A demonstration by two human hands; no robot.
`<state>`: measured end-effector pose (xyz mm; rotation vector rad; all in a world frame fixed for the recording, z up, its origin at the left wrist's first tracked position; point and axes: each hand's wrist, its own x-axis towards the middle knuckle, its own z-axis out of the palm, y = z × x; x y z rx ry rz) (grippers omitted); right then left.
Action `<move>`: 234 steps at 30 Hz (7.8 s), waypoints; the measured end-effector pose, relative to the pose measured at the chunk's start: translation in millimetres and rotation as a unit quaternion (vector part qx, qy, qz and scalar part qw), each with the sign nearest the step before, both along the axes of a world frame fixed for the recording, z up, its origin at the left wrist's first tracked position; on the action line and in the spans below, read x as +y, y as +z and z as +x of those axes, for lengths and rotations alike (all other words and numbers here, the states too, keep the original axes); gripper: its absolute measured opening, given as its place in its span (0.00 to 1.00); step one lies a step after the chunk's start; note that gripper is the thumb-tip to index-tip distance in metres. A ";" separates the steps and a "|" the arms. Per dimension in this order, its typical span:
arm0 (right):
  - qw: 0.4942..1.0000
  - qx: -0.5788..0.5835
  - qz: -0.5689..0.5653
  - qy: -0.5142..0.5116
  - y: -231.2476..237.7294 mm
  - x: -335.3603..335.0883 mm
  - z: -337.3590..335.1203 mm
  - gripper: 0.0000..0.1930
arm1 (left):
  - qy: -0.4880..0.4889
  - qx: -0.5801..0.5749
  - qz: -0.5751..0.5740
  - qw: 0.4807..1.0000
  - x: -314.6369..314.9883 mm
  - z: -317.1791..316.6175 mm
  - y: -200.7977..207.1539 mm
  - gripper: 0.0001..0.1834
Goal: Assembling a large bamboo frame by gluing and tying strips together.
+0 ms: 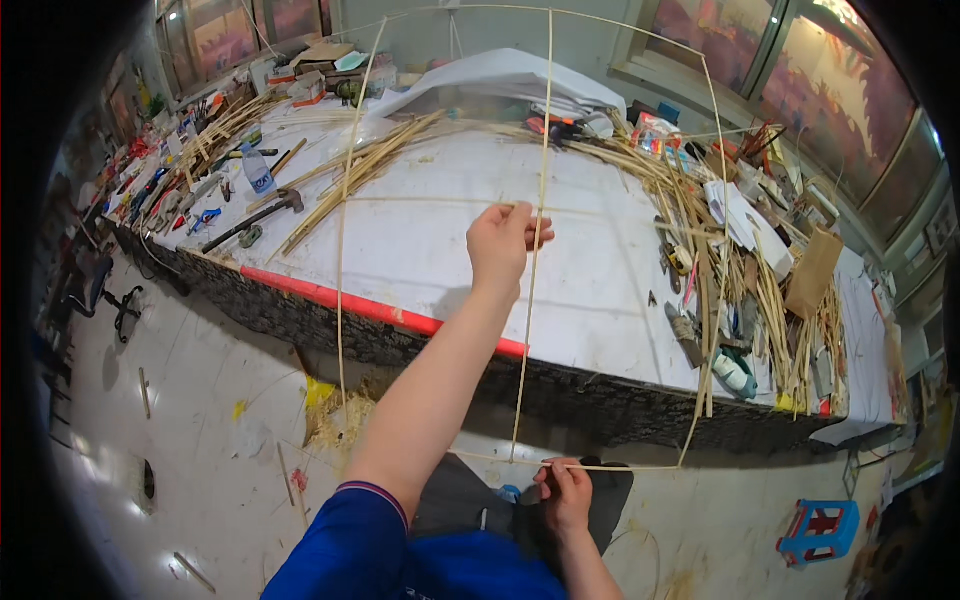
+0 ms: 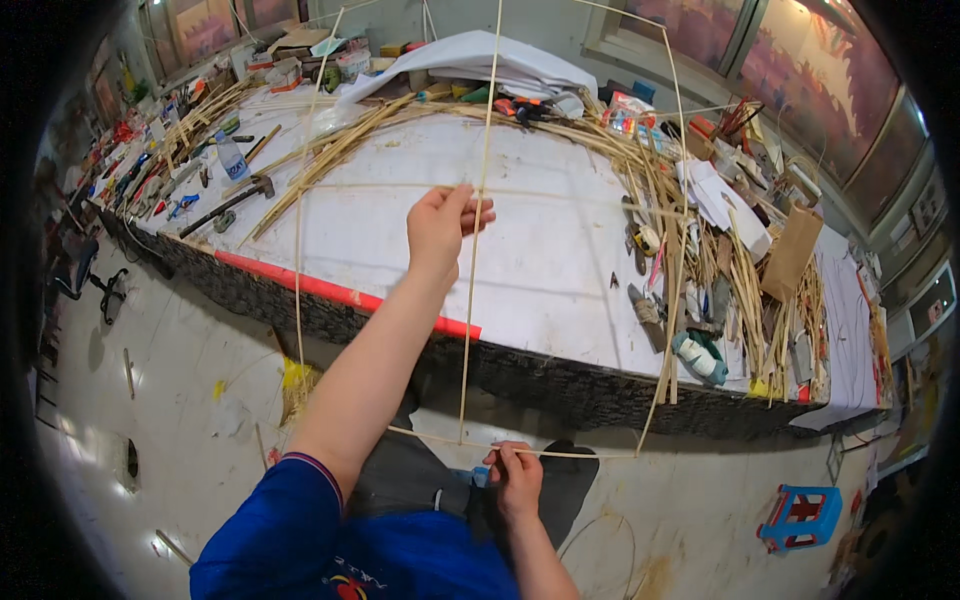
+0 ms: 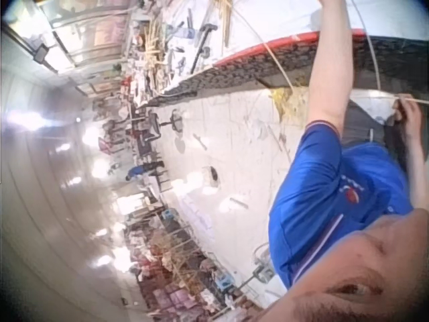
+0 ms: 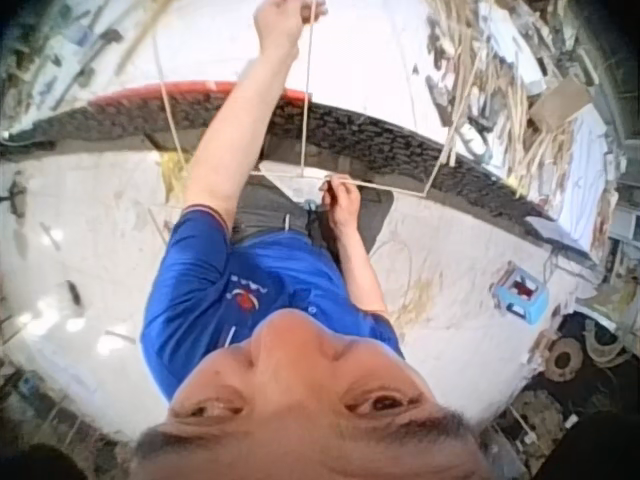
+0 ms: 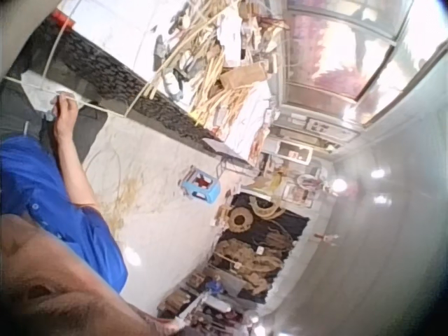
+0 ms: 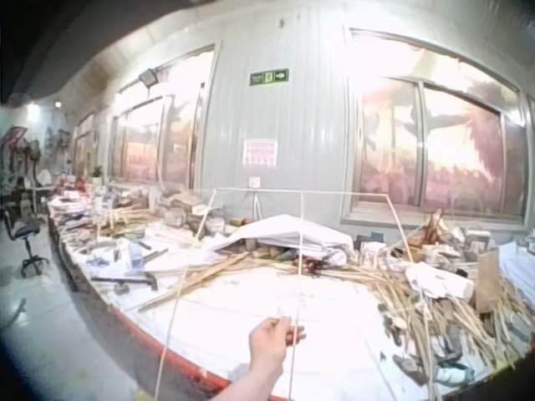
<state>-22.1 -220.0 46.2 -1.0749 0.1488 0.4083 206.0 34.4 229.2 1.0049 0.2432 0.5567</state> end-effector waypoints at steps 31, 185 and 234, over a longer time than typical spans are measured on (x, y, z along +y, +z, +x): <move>0.999 -0.042 0.013 -0.031 50.3 5.0 3.6 0.09 | 0.006 0.260 -0.010 0.966 44.9 49.1 -100.8 0.09; 0.909 -0.199 -0.362 0.053 89.2 0.0 -63.9 0.18 | -0.190 -0.008 0.606 0.772 -30.6 -235.0 -120.7 0.05; 0.797 -0.328 -0.502 0.071 96.8 28.4 -54.9 0.20 | -0.177 -0.032 0.584 0.791 -35.1 -226.7 -124.5 0.04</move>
